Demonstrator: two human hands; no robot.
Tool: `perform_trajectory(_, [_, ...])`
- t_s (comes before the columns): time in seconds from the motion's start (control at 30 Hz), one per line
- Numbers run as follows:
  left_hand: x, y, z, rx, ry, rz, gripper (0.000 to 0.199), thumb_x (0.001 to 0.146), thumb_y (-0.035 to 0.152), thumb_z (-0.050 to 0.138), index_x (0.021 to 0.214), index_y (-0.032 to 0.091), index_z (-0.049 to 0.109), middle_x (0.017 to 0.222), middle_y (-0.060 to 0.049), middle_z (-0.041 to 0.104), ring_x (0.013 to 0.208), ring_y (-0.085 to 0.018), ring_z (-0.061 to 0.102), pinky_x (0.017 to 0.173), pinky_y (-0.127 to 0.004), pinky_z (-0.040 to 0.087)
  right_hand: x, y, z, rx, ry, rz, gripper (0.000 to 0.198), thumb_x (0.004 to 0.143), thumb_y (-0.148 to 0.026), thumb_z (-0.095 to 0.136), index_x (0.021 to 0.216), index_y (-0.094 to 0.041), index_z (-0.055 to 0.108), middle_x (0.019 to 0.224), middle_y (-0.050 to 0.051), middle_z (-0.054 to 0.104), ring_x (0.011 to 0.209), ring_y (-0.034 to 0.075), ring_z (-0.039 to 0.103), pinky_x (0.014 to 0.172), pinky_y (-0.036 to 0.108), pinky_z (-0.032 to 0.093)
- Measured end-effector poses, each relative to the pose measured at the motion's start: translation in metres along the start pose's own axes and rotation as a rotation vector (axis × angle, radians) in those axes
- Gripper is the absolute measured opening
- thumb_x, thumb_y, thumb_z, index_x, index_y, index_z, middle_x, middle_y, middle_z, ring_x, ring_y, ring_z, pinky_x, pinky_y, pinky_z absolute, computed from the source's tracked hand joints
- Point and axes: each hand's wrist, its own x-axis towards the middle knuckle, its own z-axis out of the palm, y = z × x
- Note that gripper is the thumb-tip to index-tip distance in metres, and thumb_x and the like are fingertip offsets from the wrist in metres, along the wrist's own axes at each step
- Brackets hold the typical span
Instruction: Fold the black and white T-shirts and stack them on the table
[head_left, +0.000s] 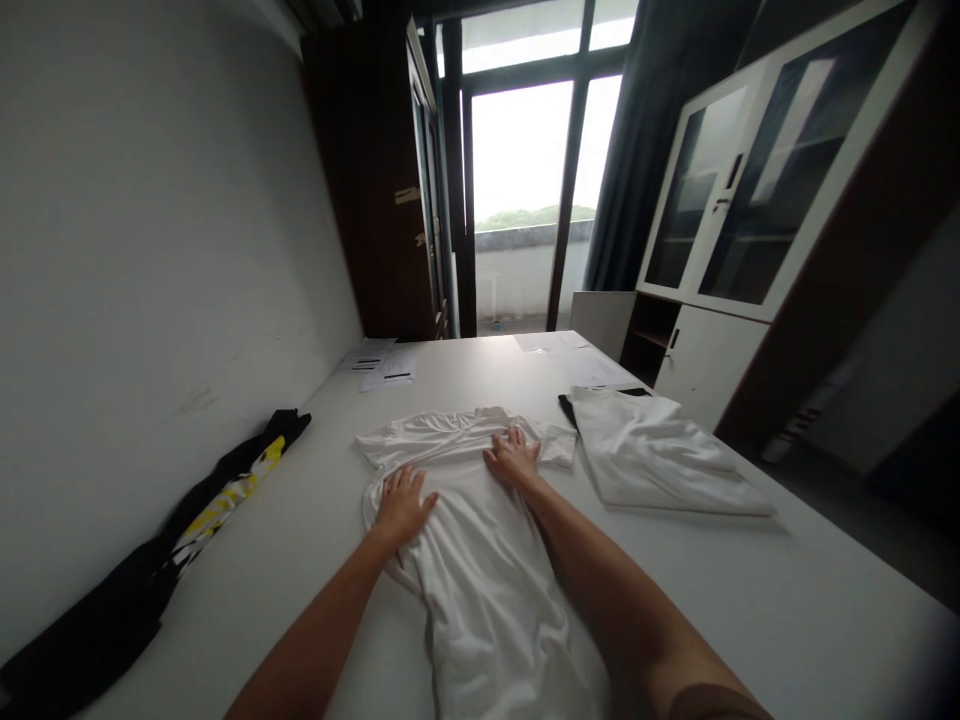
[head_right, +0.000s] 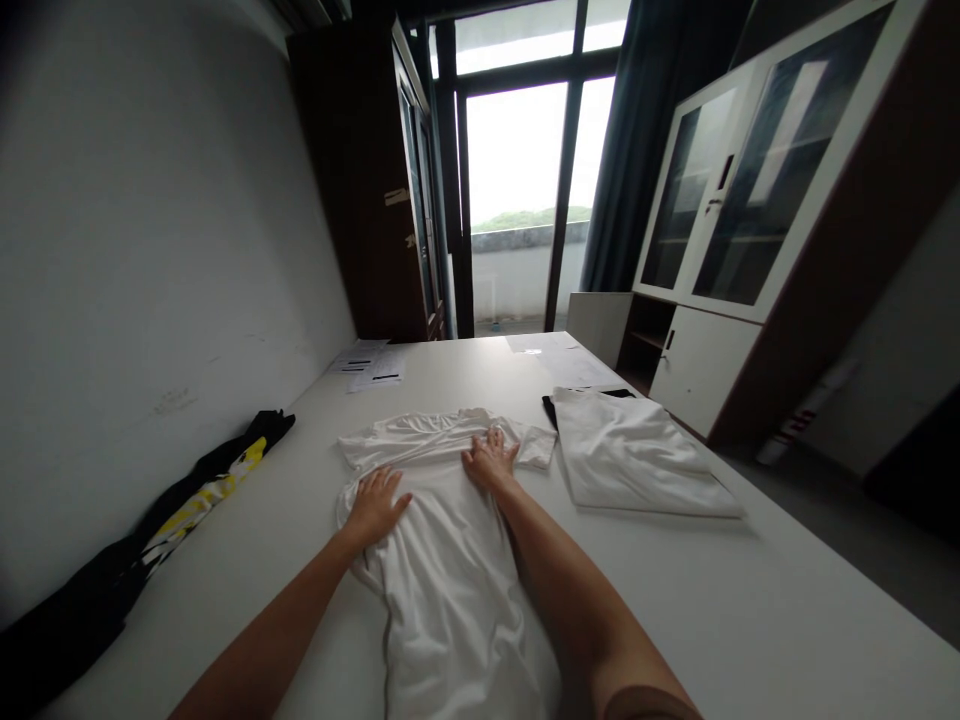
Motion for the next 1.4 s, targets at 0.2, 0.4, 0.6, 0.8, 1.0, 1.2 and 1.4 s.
perform_trajectory(0.2, [0.016, -0.035, 0.012, 0.057, -0.044, -0.076, 0.069, 0.099, 0.064, 0.037, 0.157, 0.026, 0.04, 0.168, -0.011, 0.027, 0.155, -0.035, 0.021, 0.123, -0.06, 0.017, -0.004, -0.006, 0.001, 0.012, -0.018, 0.002, 0.06, 0.099, -0.061, 0.038, 0.151, -0.032, 0.048, 0.167, 0.012, 0.027, 0.155, 0.037, 0.012, 0.114, 0.074, 0.007])
perform_trajectory(0.4, [0.023, -0.071, 0.008, 0.084, 0.063, -0.236, 0.061, 0.101, 0.057, 0.037, 0.155, 0.029, 0.043, 0.167, -0.012, 0.03, 0.155, -0.033, 0.021, 0.121, -0.062, 0.018, -0.001, -0.002, -0.003, 0.013, -0.026, 0.012, 0.063, 0.1, -0.061, 0.035, 0.155, -0.031, 0.043, 0.168, 0.012, 0.024, 0.156, 0.036, 0.01, 0.115, 0.073, 0.005])
perform_trajectory(0.6, [0.023, -0.064, 0.003, 0.075, 0.212, -0.147, 0.048, 0.1, 0.045, 0.046, 0.14, 0.022, 0.061, 0.156, -0.014, 0.047, 0.147, -0.032, 0.035, 0.121, -0.057, 0.022, -0.007, -0.009, 0.0, 0.016, 0.01, 0.016, 0.06, 0.101, -0.055, 0.036, 0.152, -0.026, 0.046, 0.167, 0.015, 0.028, 0.154, 0.039, 0.014, 0.115, 0.071, 0.003])
perform_trajectory(0.8, [0.05, -0.025, -0.008, -0.014, 0.225, -0.011, 0.039, 0.099, 0.036, 0.05, 0.131, 0.02, 0.066, 0.147, -0.012, 0.055, 0.138, -0.026, 0.046, 0.12, -0.042, 0.03, -0.016, -0.021, -0.004, -0.016, 0.151, -0.029, 0.047, 0.098, -0.039, 0.044, 0.136, -0.017, 0.06, 0.157, 0.021, 0.042, 0.148, 0.04, 0.028, 0.119, 0.064, -0.003])
perform_trajectory(1.0, [0.087, -0.001, -0.002, -0.028, 0.094, 0.048, 0.052, 0.103, 0.052, 0.041, 0.145, 0.024, 0.054, 0.159, -0.011, 0.043, 0.15, -0.028, 0.032, 0.122, -0.049, 0.024, -0.009, -0.021, -0.009, 0.009, 0.108, -0.169, 0.052, 0.103, -0.046, 0.038, 0.149, -0.025, 0.048, 0.166, 0.011, 0.03, 0.153, 0.03, 0.022, 0.123, 0.055, 0.008])
perform_trajectory(1.2, [0.125, -0.008, 0.007, -0.031, -0.019, -0.007, 0.062, 0.102, 0.061, 0.033, 0.149, 0.025, 0.051, 0.161, -0.012, 0.041, 0.15, -0.03, 0.032, 0.122, -0.051, 0.023, 0.022, -0.016, -0.004, -0.005, 0.064, -0.13, 0.054, 0.105, -0.05, 0.032, 0.152, -0.028, 0.047, 0.166, 0.01, 0.03, 0.153, 0.03, 0.022, 0.121, 0.057, 0.014])
perform_trajectory(1.4, [0.157, -0.031, 0.019, -0.031, -0.098, -0.041, 0.068, 0.099, 0.066, 0.033, 0.153, 0.027, 0.045, 0.166, -0.012, 0.032, 0.153, -0.033, 0.026, 0.12, -0.057, 0.022, 0.06, -0.007, 0.001, -0.036, -0.072, -0.198, 0.058, 0.102, -0.057, 0.038, 0.152, -0.029, 0.046, 0.167, 0.01, 0.03, 0.153, 0.034, 0.02, 0.12, 0.062, 0.011])
